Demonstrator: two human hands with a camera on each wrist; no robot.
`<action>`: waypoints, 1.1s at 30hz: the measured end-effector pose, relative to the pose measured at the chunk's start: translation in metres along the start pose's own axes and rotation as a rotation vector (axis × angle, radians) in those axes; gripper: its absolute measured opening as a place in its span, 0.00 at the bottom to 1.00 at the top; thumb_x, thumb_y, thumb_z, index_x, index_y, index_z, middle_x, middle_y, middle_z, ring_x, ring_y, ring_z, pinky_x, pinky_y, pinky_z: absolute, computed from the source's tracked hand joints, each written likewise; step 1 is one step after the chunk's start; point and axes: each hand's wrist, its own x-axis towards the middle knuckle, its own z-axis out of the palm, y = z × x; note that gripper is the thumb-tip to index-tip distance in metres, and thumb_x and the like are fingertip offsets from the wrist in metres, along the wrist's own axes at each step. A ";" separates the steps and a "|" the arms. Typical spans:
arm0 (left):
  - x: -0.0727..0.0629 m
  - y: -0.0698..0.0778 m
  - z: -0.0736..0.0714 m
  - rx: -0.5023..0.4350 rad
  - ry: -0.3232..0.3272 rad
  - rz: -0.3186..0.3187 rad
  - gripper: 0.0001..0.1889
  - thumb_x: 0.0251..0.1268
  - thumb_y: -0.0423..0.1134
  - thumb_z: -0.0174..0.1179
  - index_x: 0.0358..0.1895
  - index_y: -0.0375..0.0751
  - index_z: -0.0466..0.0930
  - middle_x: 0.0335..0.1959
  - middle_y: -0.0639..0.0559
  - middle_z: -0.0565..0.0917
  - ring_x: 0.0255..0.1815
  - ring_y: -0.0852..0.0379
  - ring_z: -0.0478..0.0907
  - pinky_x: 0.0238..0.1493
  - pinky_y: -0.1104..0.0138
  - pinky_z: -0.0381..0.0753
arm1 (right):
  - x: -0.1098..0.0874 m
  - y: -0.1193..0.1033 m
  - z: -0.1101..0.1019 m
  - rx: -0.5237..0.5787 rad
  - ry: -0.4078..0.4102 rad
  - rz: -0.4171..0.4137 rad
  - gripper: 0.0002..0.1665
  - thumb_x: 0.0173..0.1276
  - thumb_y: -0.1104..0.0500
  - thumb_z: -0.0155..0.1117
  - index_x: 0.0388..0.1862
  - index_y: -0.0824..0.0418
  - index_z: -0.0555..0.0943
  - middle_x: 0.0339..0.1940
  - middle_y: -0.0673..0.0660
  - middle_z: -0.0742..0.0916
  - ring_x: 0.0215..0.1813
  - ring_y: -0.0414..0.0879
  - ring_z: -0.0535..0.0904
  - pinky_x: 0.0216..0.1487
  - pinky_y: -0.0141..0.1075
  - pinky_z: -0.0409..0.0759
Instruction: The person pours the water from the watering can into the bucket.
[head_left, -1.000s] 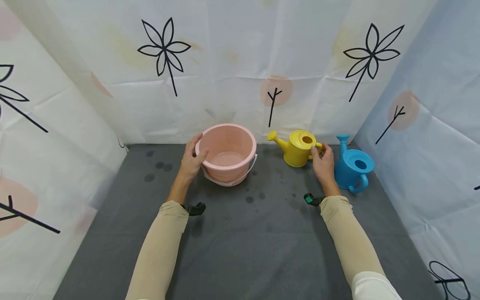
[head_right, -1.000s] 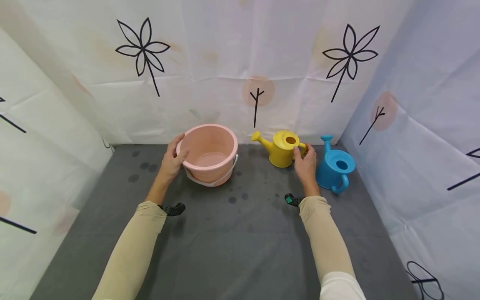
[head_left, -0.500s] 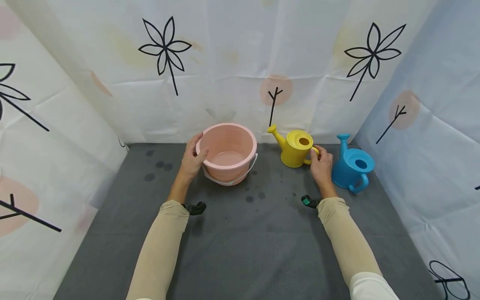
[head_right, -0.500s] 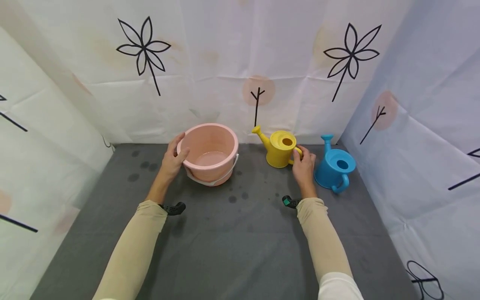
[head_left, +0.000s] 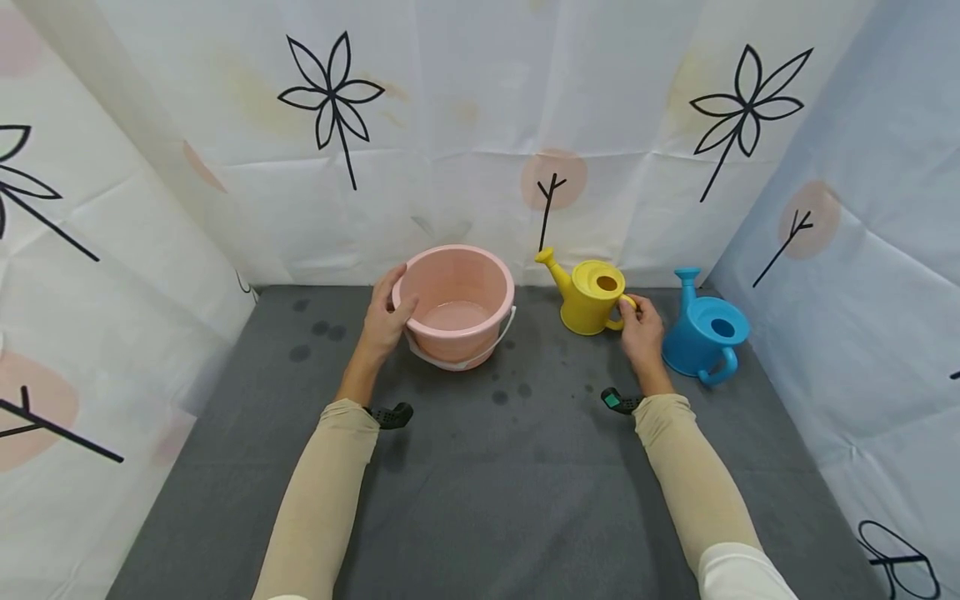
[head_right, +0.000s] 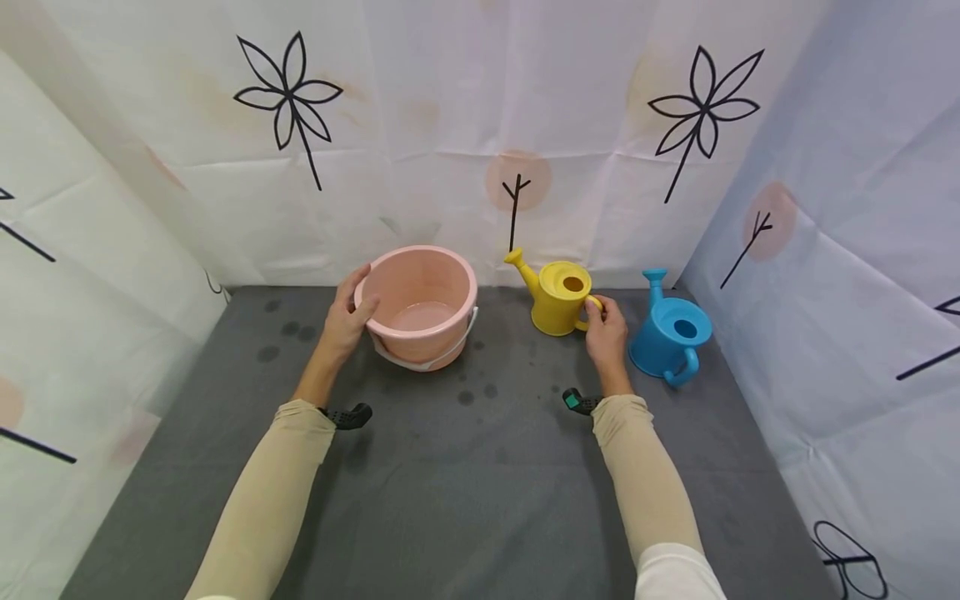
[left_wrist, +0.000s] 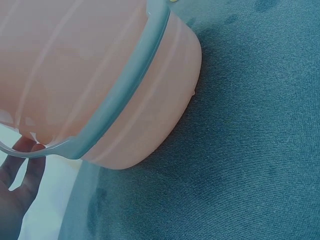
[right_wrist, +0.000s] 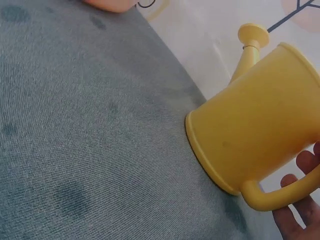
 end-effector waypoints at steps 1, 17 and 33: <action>0.000 0.000 0.000 -0.001 -0.004 -0.002 0.34 0.75 0.37 0.55 0.81 0.40 0.56 0.82 0.38 0.50 0.64 0.42 0.69 0.53 0.70 0.76 | 0.000 0.000 0.000 0.023 -0.004 0.005 0.29 0.83 0.47 0.49 0.71 0.65 0.72 0.65 0.69 0.80 0.64 0.60 0.73 0.60 0.43 0.72; -0.002 0.001 0.000 0.003 0.009 0.003 0.34 0.75 0.36 0.55 0.81 0.38 0.57 0.82 0.37 0.51 0.65 0.43 0.68 0.51 0.75 0.74 | -0.003 -0.014 0.003 0.149 0.018 0.002 0.28 0.83 0.47 0.50 0.68 0.67 0.72 0.52 0.56 0.79 0.60 0.55 0.74 0.62 0.43 0.72; 0.002 -0.002 0.000 -0.003 0.004 0.002 0.34 0.75 0.37 0.56 0.81 0.39 0.57 0.82 0.39 0.51 0.68 0.42 0.68 0.54 0.70 0.74 | -0.011 -0.023 0.002 0.091 0.082 -0.068 0.29 0.80 0.43 0.52 0.63 0.66 0.74 0.45 0.45 0.78 0.47 0.39 0.73 0.52 0.31 0.72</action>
